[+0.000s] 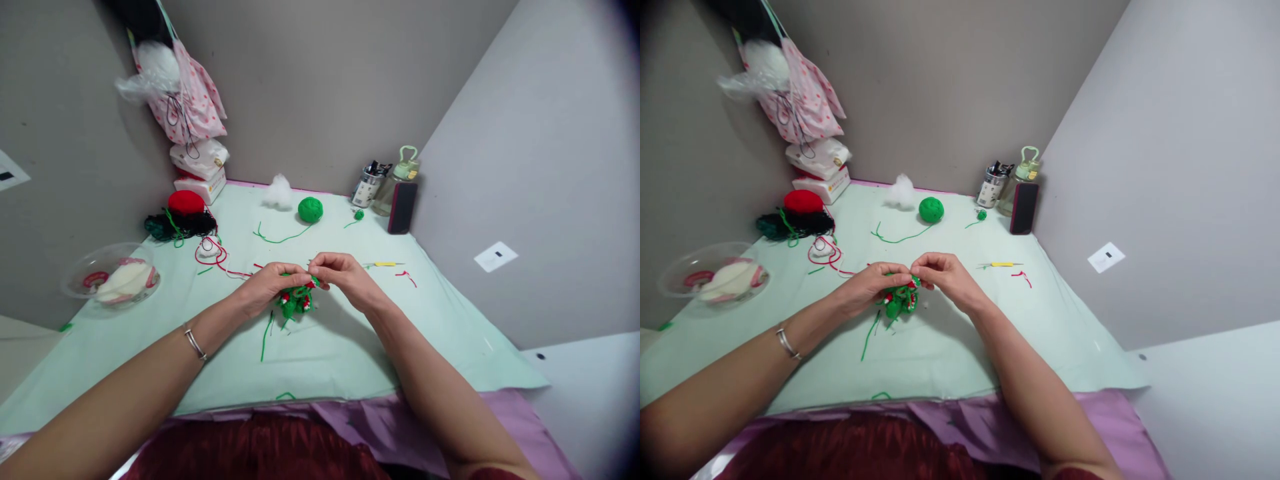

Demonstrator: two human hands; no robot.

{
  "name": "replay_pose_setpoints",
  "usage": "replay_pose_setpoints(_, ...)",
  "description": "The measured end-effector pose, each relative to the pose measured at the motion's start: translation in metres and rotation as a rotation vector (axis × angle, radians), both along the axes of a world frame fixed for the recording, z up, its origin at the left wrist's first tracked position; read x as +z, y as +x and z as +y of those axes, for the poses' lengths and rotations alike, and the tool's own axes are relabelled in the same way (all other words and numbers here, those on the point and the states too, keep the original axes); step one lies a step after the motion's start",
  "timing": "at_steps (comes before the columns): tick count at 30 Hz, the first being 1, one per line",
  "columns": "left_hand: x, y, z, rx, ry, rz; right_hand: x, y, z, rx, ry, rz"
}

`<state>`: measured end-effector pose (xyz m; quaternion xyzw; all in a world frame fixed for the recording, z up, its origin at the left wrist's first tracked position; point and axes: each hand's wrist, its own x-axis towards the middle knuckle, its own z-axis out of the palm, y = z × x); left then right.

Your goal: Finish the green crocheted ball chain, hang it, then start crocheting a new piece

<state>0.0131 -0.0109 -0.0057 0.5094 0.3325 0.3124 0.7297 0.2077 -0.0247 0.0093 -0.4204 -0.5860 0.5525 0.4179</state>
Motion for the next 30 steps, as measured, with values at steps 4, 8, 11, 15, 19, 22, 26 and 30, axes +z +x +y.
replay_pose_setpoints(4,0.001,0.001,0.001,0.002,0.013,-0.003,-0.004,-0.005,0.004,-0.185,0.032,0.102)
replay_pose_setpoints(8,0.002,0.000,0.001,0.021,0.019,-0.017,-0.007,-0.005,0.007,-0.155,-0.031,0.174)
replay_pose_setpoints(11,0.002,-0.001,0.001,0.018,0.014,-0.016,-0.007,-0.003,0.006,-0.080,-0.058,0.133)
replay_pose_setpoints(15,0.001,-0.001,0.002,0.027,0.015,-0.007,-0.008,-0.008,0.003,-0.094,-0.039,0.105)
replay_pose_setpoints(19,0.000,0.001,0.004,0.068,0.025,0.002,-0.011,-0.016,0.006,-0.232,-0.059,0.189)
replay_pose_setpoints(22,0.000,0.002,0.006,0.080,0.028,0.009,-0.014,-0.018,0.010,-0.273,-0.049,0.206)
replay_pose_setpoints(26,0.001,0.001,0.006,0.074,0.032,0.014,-0.016,-0.017,0.013,-0.308,-0.026,0.208)
replay_pose_setpoints(30,0.001,-0.002,0.005,0.050,0.042,0.013,-0.013,-0.019,0.009,-0.306,-0.019,0.204)
